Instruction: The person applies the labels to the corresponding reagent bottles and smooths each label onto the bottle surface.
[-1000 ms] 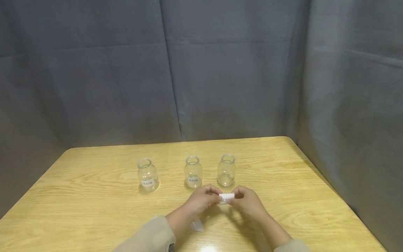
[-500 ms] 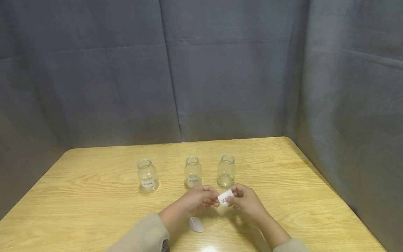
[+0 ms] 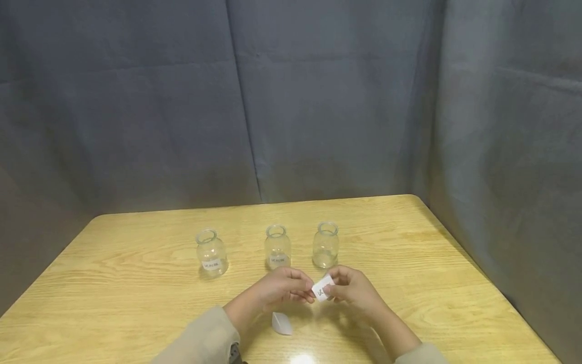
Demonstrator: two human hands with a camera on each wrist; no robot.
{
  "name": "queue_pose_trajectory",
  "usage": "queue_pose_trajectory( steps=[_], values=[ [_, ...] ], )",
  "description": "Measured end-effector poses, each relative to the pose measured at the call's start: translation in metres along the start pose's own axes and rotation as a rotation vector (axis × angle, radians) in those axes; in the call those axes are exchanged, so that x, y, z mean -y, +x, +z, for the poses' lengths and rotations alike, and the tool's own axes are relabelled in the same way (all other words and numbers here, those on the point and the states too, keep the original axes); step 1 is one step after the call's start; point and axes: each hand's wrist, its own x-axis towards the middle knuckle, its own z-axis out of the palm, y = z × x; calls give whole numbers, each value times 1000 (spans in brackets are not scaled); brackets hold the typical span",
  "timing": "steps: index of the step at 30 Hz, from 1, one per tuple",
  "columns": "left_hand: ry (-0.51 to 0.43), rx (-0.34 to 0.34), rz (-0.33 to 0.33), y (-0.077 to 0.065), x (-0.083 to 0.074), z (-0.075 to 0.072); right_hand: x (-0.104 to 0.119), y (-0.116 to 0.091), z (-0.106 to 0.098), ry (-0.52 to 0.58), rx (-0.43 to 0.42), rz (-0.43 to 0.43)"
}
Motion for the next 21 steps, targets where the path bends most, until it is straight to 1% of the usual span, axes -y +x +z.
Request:
queue_pose_trajectory(
  steps=[5, 8, 12, 18, 21],
  values=[
    [-8, 60, -6, 1, 2, -3, -3, -1, -1, 19, 33, 6],
    [-11, 84, -3, 1, 3, -5, -3, 0, -2, 27, 44, 13],
    [-3, 93, 2, -1, 1, -5, -5, 0, -2, 46, 55, 11],
    [22, 97, -1, -3, 1, -4, -7, 0, -3, 77, 99, -1],
    [15, 94, 4, -2, 2, -4, -7, 0, -3, 75, 93, -1]
  ],
)
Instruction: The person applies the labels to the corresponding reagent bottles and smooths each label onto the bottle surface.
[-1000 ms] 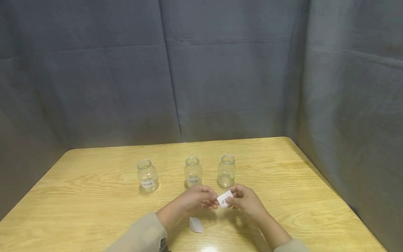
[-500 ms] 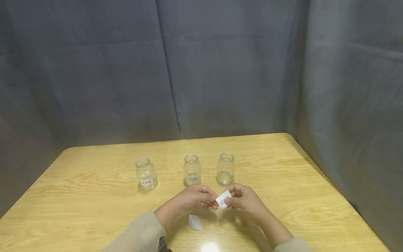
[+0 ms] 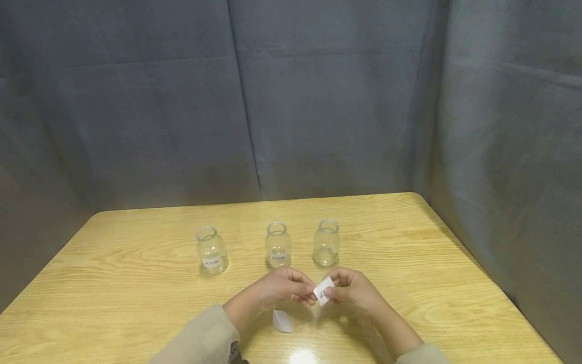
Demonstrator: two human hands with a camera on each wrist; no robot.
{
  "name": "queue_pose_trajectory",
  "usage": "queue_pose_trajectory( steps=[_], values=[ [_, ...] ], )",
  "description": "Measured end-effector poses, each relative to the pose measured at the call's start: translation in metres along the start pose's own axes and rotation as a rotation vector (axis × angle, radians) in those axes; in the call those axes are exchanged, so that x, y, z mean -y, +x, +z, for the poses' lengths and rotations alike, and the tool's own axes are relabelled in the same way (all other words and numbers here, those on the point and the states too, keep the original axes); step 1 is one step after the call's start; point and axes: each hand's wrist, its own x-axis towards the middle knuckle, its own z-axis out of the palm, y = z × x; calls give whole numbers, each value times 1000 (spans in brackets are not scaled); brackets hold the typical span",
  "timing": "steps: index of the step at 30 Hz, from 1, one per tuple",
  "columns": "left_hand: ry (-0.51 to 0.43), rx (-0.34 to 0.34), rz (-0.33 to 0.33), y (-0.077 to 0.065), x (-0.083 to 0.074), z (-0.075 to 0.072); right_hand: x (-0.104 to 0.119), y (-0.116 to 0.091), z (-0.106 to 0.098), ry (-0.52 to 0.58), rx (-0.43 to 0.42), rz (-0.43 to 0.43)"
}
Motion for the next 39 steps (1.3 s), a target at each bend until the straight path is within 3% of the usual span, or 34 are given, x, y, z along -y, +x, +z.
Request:
queue_pose_trajectory(
  steps=[14, 20, 34, 39],
  values=[
    [-74, -84, 25, 5, 6, 7, -2, -1, 5, -26, -113, 52],
    [-41, -165, 44, 6, 7, 8, 0, -1, 6, -51, -172, 69],
    [-5, -276, 48, 7, 7, 4, 5, 3, 9, -127, -357, 118],
    [15, -268, 66, 8, 6, 2, 6, 3, 10, -115, -322, 107]
  ],
)
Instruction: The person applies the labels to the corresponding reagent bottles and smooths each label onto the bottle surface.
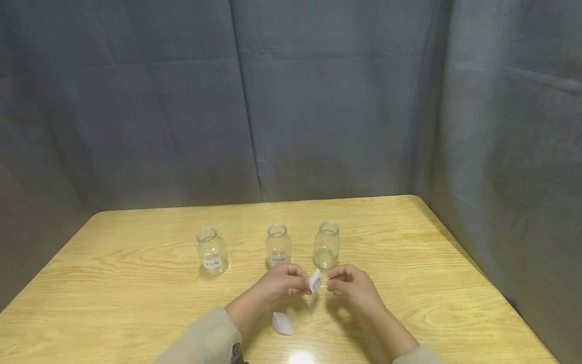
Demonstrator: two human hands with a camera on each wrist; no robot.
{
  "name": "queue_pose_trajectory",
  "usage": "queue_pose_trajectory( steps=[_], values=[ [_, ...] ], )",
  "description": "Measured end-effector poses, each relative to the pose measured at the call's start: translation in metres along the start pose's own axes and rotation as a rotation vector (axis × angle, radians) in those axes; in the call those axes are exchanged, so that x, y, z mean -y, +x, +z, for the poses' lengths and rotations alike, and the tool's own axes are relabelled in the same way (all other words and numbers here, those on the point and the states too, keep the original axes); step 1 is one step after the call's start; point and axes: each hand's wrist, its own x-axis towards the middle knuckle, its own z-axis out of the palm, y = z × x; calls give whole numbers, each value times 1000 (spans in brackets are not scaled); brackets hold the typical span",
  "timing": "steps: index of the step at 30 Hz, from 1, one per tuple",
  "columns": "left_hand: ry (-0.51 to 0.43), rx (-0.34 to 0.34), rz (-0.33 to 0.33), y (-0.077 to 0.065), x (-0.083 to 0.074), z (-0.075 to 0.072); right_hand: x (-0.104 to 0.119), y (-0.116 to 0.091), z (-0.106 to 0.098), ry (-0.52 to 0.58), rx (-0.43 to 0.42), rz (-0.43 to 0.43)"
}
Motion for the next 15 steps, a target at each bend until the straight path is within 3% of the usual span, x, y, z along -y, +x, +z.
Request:
queue_pose_trajectory(
  steps=[7, 15],
  values=[
    [-2, 20, -13, -2, -2, 1, -2, -2, 4, 28, 134, -52],
    [-19, 39, -14, -1, -1, 2, 0, 0, 9, 39, 175, -52]
  ],
)
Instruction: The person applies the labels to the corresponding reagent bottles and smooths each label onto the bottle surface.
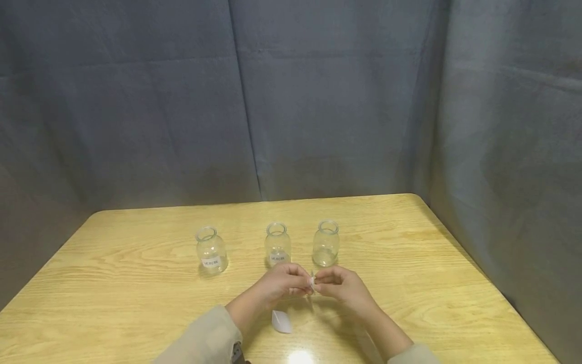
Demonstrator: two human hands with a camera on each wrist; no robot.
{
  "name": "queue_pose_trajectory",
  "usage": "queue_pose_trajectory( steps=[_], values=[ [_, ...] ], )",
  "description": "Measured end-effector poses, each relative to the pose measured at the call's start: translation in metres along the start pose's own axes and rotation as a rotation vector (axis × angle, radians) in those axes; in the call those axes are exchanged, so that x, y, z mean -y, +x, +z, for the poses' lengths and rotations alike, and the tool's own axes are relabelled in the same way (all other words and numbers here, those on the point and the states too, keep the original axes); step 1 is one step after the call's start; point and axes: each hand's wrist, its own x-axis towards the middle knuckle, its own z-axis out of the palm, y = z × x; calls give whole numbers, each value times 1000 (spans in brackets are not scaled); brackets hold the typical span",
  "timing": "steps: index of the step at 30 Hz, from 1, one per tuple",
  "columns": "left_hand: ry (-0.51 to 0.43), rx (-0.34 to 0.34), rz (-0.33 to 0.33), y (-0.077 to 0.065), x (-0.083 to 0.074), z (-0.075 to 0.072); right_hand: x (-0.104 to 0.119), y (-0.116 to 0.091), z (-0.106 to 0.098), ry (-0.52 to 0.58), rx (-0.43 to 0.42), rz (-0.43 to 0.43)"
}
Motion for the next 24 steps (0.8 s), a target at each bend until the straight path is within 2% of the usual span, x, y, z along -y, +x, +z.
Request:
queue_pose_trajectory(
  steps=[5, 12, 20, 24],
  values=[
    [27, 29, 0, -1, 0, 0, -1, 1, 2, 14, 41, -13],
    [53, 32, -8, -3, 0, -1, 0, 1, 2, 19, 54, -34],
    [51, 5, 1, -3, 1, -1, 1, -1, 0, 5, 15, -35],
    [57, -28, -10, -2, 3, 0, 1, -2, -3, -20, 51, -52]
  ],
)
